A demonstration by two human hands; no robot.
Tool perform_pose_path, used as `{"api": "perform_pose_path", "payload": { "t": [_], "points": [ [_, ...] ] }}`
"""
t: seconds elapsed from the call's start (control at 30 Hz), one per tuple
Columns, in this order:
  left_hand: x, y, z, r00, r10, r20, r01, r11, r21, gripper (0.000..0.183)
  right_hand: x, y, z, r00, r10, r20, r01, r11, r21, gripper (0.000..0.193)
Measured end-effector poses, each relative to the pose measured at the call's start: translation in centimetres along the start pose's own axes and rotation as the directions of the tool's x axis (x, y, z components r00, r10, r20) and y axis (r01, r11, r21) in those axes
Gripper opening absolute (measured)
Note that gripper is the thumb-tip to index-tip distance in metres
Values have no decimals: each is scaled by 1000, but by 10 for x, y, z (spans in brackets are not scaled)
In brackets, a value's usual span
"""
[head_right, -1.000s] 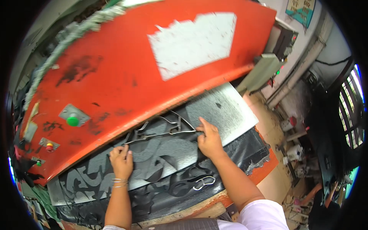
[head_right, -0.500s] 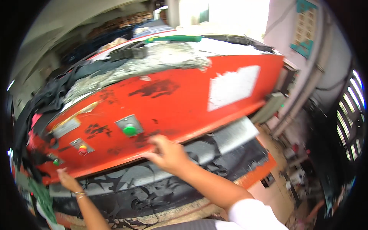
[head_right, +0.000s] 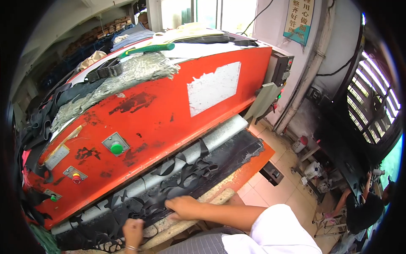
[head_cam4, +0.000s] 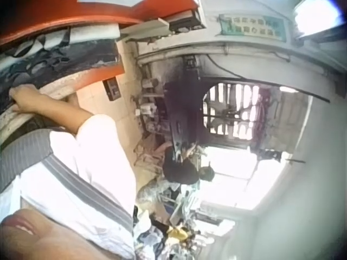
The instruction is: Operating a hydraulic press with metal dies to cut shoe components from sheets of leather.
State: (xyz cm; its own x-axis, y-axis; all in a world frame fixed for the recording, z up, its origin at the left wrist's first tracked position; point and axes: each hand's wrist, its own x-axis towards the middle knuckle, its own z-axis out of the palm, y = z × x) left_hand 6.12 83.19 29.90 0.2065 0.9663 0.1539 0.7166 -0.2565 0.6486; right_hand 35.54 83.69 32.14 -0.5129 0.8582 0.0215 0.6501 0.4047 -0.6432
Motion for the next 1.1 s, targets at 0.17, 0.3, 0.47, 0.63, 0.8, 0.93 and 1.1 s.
{"api": "perform_pose_path", "payload": {
  "t": [0.17, 0.3, 0.47, 0.63, 0.8, 0.93, 1.1],
  "points": [
    [-34, 71, 67, 959, 261, 112, -263, 965, 2, 14, -73, 12, 37, 997, -56, -44, 42, 965, -258, 45],
    [-39, 76, 86, 983, 167, 80, -174, 981, 87, 12, -74, 16, 41, 992, -22, -122, -19, 945, -326, 43],
    [-37, 80, 95, 988, 146, 42, -150, 982, 118, 11, -74, 24, 37, 997, -27, -75, 2, 949, -314, 45],
    [-32, 81, 95, 994, 109, 31, -111, 988, 108, 12, -48, 47, -12, 981, 69, 183, -46, 991, -123, 47],
    [-29, 78, 98, 996, 85, 39, -89, 987, 135, 14, 44, 144, -97, 882, 112, -457, -277, 909, -311, 67],
    [-22, 91, 96, 999, -8, 49, -2, 981, 194, 15, 114, 194, -123, 797, 239, -555, -540, 694, -477, 84],
    [-23, 91, 98, 998, -54, 46, 44, 980, 193, 13, 136, 223, -126, 871, 268, -412, -440, 799, -410, 77]
  ]
}}
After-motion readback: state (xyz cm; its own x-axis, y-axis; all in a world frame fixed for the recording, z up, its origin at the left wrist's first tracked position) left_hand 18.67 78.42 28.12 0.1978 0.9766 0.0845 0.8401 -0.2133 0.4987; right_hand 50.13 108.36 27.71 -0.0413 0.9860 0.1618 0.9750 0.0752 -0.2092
